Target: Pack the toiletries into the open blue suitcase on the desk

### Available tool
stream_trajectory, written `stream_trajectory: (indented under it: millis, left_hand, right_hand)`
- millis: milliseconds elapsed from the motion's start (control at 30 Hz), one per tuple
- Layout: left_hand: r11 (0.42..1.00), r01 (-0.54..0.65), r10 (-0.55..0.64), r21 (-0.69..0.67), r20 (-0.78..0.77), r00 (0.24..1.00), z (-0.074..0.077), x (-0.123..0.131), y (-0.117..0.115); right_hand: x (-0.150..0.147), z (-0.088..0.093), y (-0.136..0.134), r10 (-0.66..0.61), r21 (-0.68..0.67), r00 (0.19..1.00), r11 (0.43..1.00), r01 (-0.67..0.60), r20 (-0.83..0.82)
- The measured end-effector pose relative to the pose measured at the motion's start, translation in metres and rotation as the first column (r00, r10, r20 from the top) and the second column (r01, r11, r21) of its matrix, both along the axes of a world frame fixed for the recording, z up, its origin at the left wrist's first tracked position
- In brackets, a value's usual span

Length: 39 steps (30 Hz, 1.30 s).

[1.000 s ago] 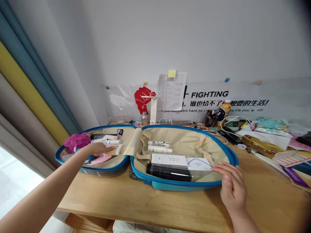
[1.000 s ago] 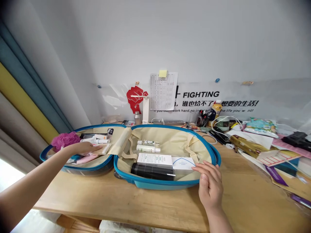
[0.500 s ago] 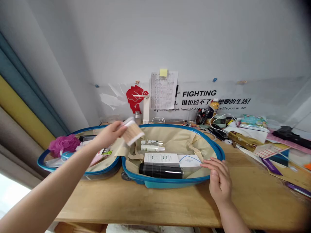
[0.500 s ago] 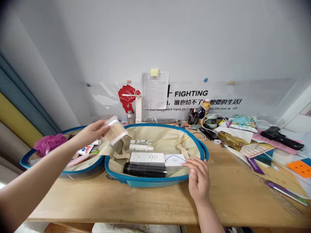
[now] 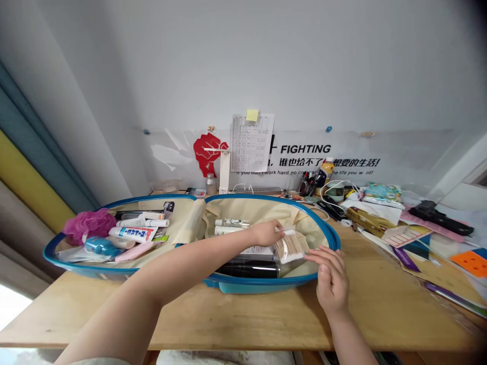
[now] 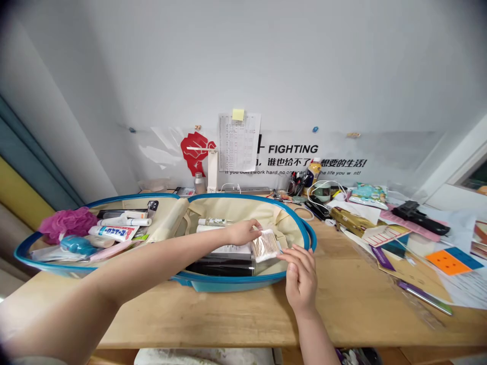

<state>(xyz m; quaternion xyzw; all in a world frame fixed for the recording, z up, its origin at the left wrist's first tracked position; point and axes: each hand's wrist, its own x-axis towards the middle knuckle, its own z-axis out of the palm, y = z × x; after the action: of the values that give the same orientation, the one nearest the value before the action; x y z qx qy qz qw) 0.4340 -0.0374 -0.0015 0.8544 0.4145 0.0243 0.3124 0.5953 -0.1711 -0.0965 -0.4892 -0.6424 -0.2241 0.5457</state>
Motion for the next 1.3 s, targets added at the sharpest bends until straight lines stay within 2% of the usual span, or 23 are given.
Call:
stream_trajectory:
  millis: [233, 433, 767, 900, 1000, 1067, 1133, 1200, 1300]
  left_hand:
    - [0.987, 0.096, -0.073, 0.130, -0.167, 0.983, -0.012, 0.004, -0.011]
    - [0.938, 0.225, -0.156, 0.265, -0.260, 0.953, -0.016, 0.006, -0.013]
    - [0.881, 0.381, -0.277, 0.280, -0.347, 0.896, -0.009, 0.009, -0.011]
    - [0.883, 0.356, -0.254, 0.306, -0.327, 0.910, 0.009, -0.002, -0.007]
    - [0.877, 0.305, -0.211, 0.371, -0.274, 0.938, 0.032, -0.027, -0.005]
    - [0.866, 0.265, -0.176, 0.423, -0.237, 0.955, 0.048, -0.058, -0.003]
    - [0.862, 0.203, -0.106, 0.465, -0.227, 0.968, 0.060, -0.101, 0.005]
    - [0.866, 0.092, 0.044, 0.491, -0.259, 0.965, 0.066, -0.153, 0.018]
    - [0.853, -0.102, 0.320, 0.512, -0.358, 0.877, 0.064, -0.240, 0.041]
  right_hand:
    - [0.000, 0.002, -0.001, -0.010, -0.006, 1.000, 1.000, 0.010, 0.013]
    - [0.001, 0.000, -0.001, -0.008, -0.012, 1.000, 1.000, 0.008, 0.004]
    - [0.002, -0.002, 0.001, -0.018, -0.016, 1.000, 1.000, 0.018, -0.013]
    - [0.006, -0.004, 0.002, -0.023, -0.033, 1.000, 0.999, 0.023, -0.004]
    - [0.007, -0.005, 0.003, -0.018, -0.017, 1.000, 1.000, 0.018, 0.003]
    - [0.008, -0.006, 0.004, -0.008, 0.001, 1.000, 1.000, 0.008, 0.003]
    - [0.008, -0.006, 0.005, 0.001, 0.011, 1.000, 1.000, -0.001, 0.006]
    - [0.008, -0.006, 0.004, 0.002, 0.007, 1.000, 1.000, -0.002, 0.009]
    - [0.008, -0.005, 0.003, -0.013, -0.019, 1.000, 1.000, 0.013, 0.016]
